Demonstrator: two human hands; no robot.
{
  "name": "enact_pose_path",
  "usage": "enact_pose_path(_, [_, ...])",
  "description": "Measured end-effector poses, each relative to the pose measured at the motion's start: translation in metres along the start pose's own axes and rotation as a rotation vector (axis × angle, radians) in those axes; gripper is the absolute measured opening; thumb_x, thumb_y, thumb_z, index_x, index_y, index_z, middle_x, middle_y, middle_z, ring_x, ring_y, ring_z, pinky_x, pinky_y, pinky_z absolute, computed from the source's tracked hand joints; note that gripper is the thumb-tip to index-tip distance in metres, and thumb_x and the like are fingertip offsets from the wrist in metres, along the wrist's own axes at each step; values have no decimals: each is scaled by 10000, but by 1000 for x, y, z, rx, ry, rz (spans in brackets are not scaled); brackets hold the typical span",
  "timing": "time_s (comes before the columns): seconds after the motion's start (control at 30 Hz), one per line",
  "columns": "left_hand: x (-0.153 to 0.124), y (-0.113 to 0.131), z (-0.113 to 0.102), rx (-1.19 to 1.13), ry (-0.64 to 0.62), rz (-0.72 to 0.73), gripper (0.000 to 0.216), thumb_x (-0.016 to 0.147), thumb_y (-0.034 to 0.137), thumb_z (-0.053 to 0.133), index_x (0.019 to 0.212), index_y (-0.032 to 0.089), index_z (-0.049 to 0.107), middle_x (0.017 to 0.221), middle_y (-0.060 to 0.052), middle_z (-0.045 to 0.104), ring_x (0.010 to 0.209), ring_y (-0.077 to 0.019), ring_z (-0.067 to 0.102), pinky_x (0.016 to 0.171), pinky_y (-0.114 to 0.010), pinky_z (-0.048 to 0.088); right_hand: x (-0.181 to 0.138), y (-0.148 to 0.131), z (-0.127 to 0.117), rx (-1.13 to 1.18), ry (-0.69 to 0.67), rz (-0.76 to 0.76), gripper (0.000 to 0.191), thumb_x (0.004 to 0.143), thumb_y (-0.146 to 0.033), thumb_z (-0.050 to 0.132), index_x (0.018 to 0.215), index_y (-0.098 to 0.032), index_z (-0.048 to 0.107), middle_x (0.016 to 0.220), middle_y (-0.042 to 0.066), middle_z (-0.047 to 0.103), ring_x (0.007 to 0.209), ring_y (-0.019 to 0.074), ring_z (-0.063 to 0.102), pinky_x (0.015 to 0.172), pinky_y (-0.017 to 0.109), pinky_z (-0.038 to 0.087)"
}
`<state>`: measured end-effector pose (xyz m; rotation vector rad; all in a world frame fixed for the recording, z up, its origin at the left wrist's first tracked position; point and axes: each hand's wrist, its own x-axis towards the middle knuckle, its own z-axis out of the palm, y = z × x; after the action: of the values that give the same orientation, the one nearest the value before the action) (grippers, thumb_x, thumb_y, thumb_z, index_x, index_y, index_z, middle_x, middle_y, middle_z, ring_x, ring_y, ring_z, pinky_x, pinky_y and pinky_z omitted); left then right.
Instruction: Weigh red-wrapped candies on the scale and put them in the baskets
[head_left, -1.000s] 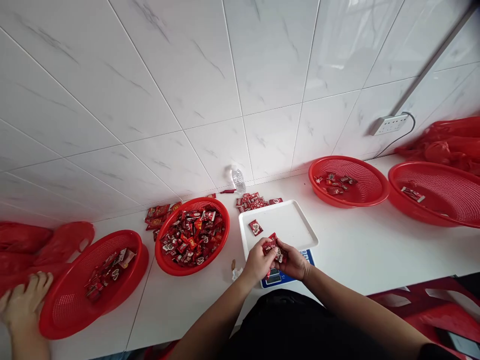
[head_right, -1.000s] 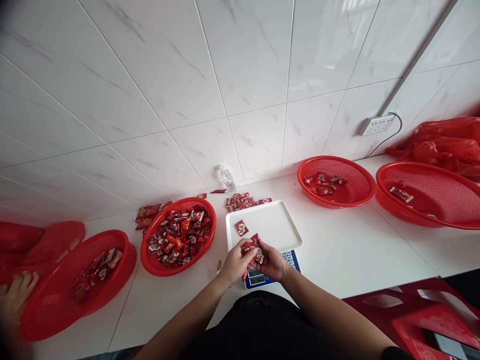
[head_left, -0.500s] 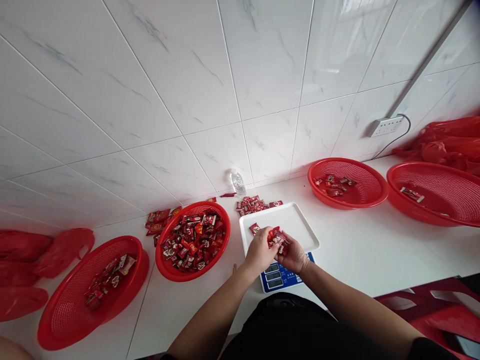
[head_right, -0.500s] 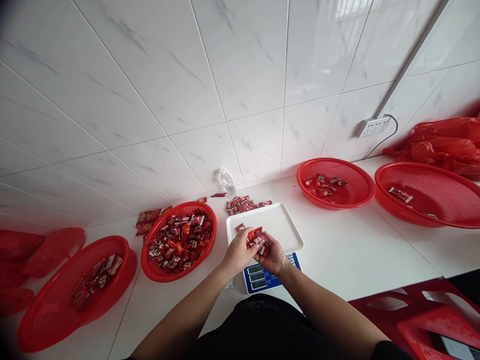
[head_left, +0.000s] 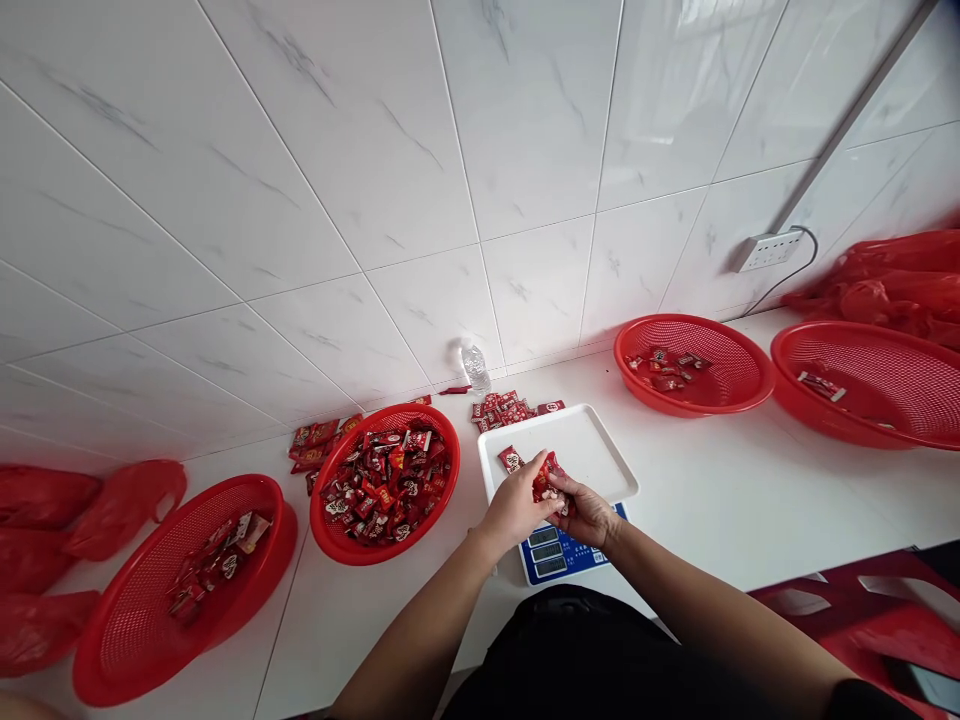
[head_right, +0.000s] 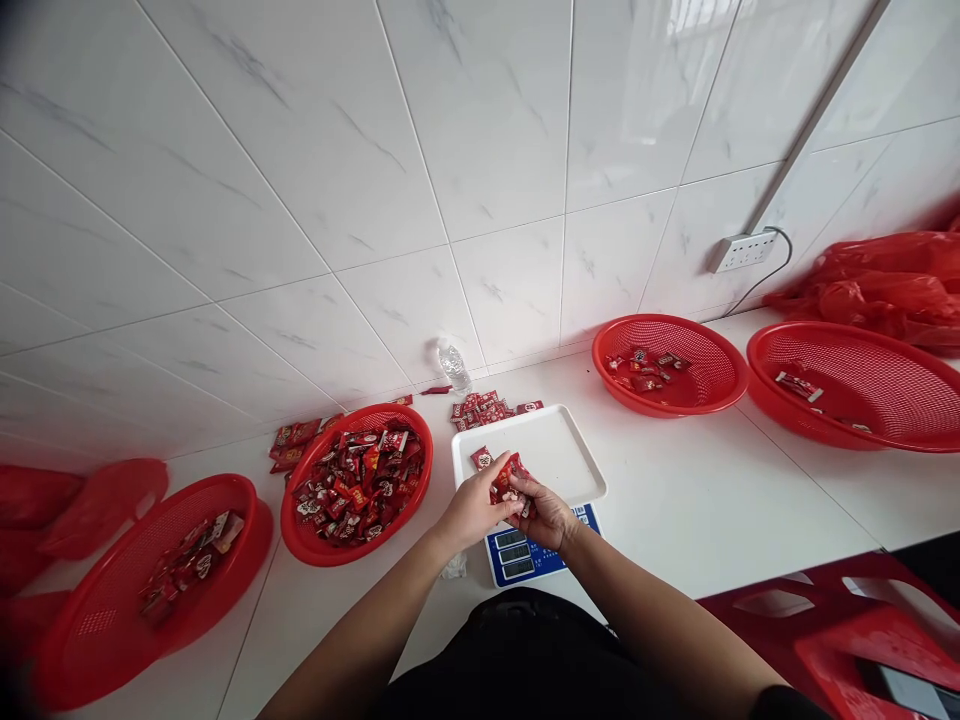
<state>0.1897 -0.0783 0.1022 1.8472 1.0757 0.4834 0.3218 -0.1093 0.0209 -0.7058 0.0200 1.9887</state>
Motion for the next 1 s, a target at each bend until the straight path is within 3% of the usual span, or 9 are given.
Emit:
enact_pose_path(0.13, [-1, 0, 2, -104, 101, -62, 668, 681, 291, 683, 1303, 257, 443, 1296, -73, 505, 1055, -208, 553, 932, -334, 420, -1, -1, -4, 4, 21, 8, 189, 739, -207, 673, 911, -172, 602, 770, 11, 717, 682, 134, 674, 661, 259, 545])
enact_pose_path(0.27, [-7, -10, 0, -353, 207, -275, 472, 744, 410, 616, 1175, 234, 540, 1226, -84, 531, 909, -168, 588, 748, -273, 488, -14, -10, -6, 27, 29, -1, 172, 761, -212, 654, 920, -168, 605, 840, 24, 720, 793, 164, 683, 663, 258, 556])
enact_pose_path(0.37, [-16, -20, 4, -622, 73, -495, 448, 714, 424, 645, 1100, 206, 577, 1090, -93, 579, 743, -137, 596, 560, -226, 482, -26, -19, -9, 74, -18, -18, 197, 793, -212, 621, 980, -157, 602, 918, 40, 714, 876, 176, 671, 675, 254, 561])
enact_pose_path(0.43, [-20, -24, 12, -763, -42, -581, 392, 691, 393, 673, 1014, 179, 608, 986, -83, 610, 695, -127, 593, 541, -220, 480, -33, -24, -11, 92, -53, -33, 213, 800, -209, 612, 1004, -150, 595, 924, 48, 711, 891, 178, 668, 685, 257, 563])
enact_pose_path(0.63, [-15, -16, 35, -970, -51, -616, 189, 698, 282, 669, 811, 152, 591, 716, -21, 626, 622, -104, 584, 589, -218, 491, -44, -30, -21, 50, -57, -72, 248, 792, -230, 629, 1021, -152, 576, 975, 55, 699, 926, 199, 660, 696, 279, 565])
enact_pose_path(0.83, [-2, -1, 49, -1083, -15, -689, 185, 692, 233, 692, 801, 155, 564, 702, -17, 633, 596, -101, 600, 589, -219, 502, -58, -36, -31, 28, -58, -119, 199, 791, -223, 629, 974, -164, 579, 945, 29, 706, 868, 190, 674, 757, 334, 553])
enact_pose_path(1.0, [8, 8, 64, -1094, 22, -784, 270, 690, 316, 709, 838, 148, 559, 705, -31, 633, 536, -99, 585, 524, -223, 502, -72, -62, -51, 60, -34, -201, 206, 779, -242, 643, 953, -139, 601, 909, 55, 710, 909, 210, 669, 766, 302, 546])
